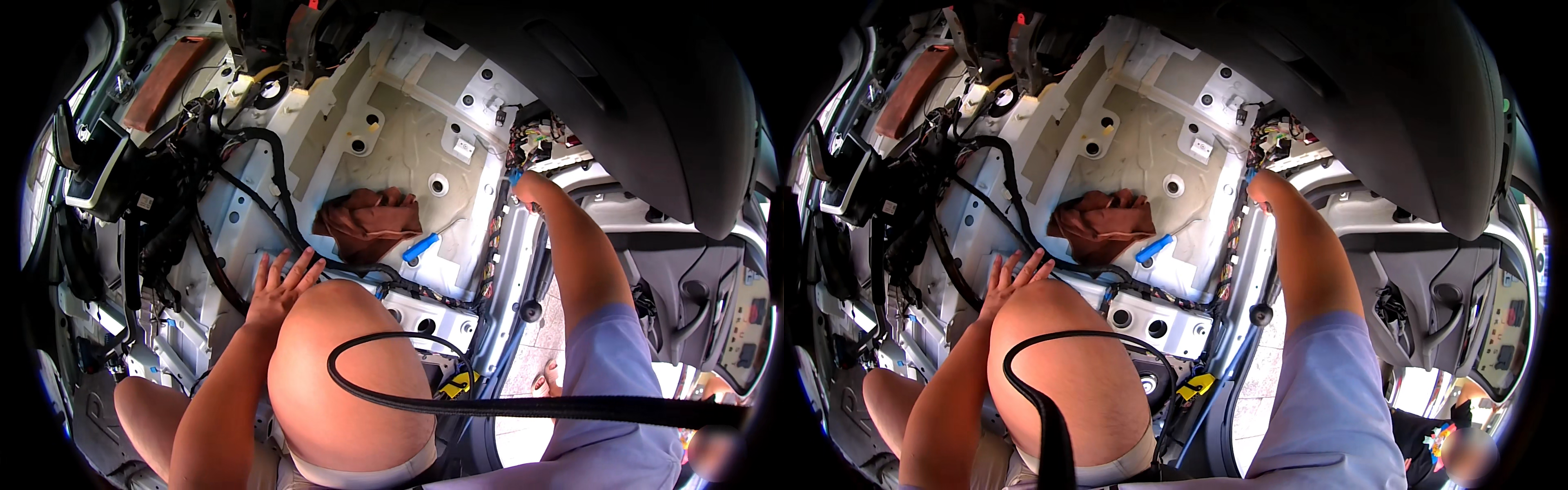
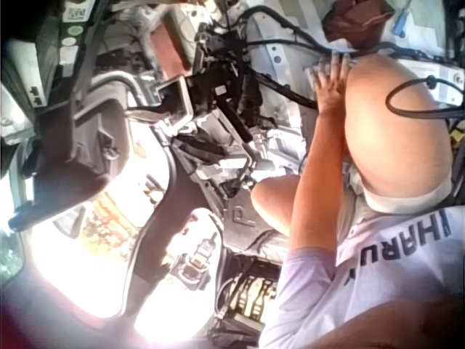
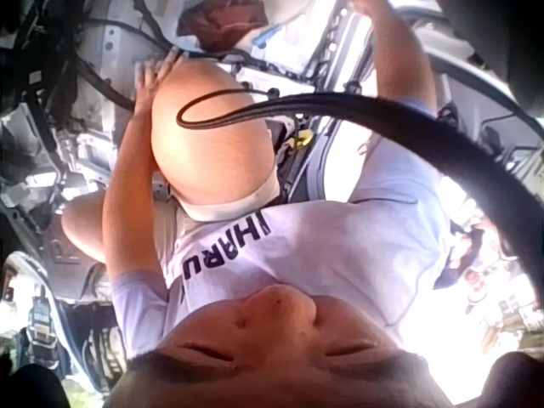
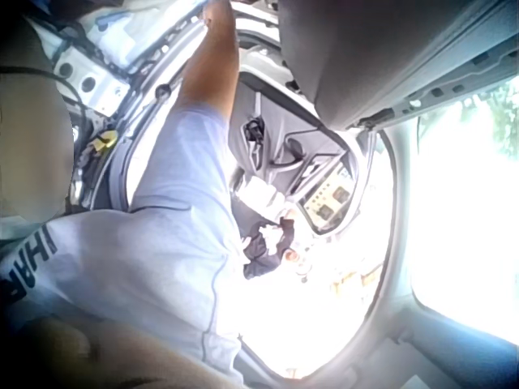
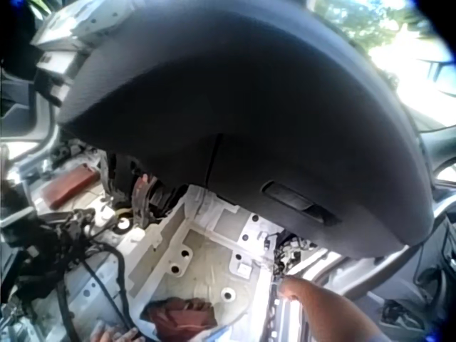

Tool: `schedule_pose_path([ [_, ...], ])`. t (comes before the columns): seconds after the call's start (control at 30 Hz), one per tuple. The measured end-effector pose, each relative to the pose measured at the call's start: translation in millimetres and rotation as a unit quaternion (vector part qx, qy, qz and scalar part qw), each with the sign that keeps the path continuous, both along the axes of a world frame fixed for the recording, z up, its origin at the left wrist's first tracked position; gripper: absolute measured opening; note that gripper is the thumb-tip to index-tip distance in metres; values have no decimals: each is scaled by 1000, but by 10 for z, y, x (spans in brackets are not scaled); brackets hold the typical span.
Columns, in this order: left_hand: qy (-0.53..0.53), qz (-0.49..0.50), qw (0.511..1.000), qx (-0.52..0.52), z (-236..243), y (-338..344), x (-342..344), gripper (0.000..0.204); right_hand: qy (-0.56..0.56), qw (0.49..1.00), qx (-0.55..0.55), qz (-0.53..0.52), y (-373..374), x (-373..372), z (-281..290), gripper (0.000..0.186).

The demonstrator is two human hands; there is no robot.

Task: The person manipulates internal car components using a screwdriver, a power drill, and an air duster tool, cleaning and securing parts inside the floor of the vehicle.

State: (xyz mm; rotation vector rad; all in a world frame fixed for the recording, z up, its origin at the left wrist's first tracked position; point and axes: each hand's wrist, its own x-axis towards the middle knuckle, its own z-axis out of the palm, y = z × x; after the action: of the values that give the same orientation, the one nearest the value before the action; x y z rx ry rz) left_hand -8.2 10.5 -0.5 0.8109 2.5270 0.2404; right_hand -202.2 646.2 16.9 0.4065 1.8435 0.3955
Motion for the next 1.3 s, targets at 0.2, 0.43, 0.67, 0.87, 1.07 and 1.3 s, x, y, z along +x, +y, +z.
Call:
schedule_pose_path([
  [0.2, 6, 1, 1000, 7, 5, -13, 13, 79, 142, 963, -96, -210, 48, 200, 313, 58],
  [0.43, 79, -13, 997, -5, -112, -84, 47, 82, 63, 991, 12, -115, -16, 327, 340, 56],
  [0.67, 78, -14, 997, 1, -158, -59, 65, 82, 112, 981, -68, -144, 31, 652, 609, 55],
  [0.87, 80, -10, 997, 1, -124, -66, 57, 81, 38, 986, -80, -140, -264, 1091, 781, 51],
  [1.07, 15, -3, 1000, -13, -71, -87, 23, 79, 18, 992, -89, -91, -736, 1379, 1120, 54],
  [1.3, 26, -23, 999, -11, -156, -86, -16, 81, 61, 956, -154, -243, -1174, 1595, 1508, 39],
])
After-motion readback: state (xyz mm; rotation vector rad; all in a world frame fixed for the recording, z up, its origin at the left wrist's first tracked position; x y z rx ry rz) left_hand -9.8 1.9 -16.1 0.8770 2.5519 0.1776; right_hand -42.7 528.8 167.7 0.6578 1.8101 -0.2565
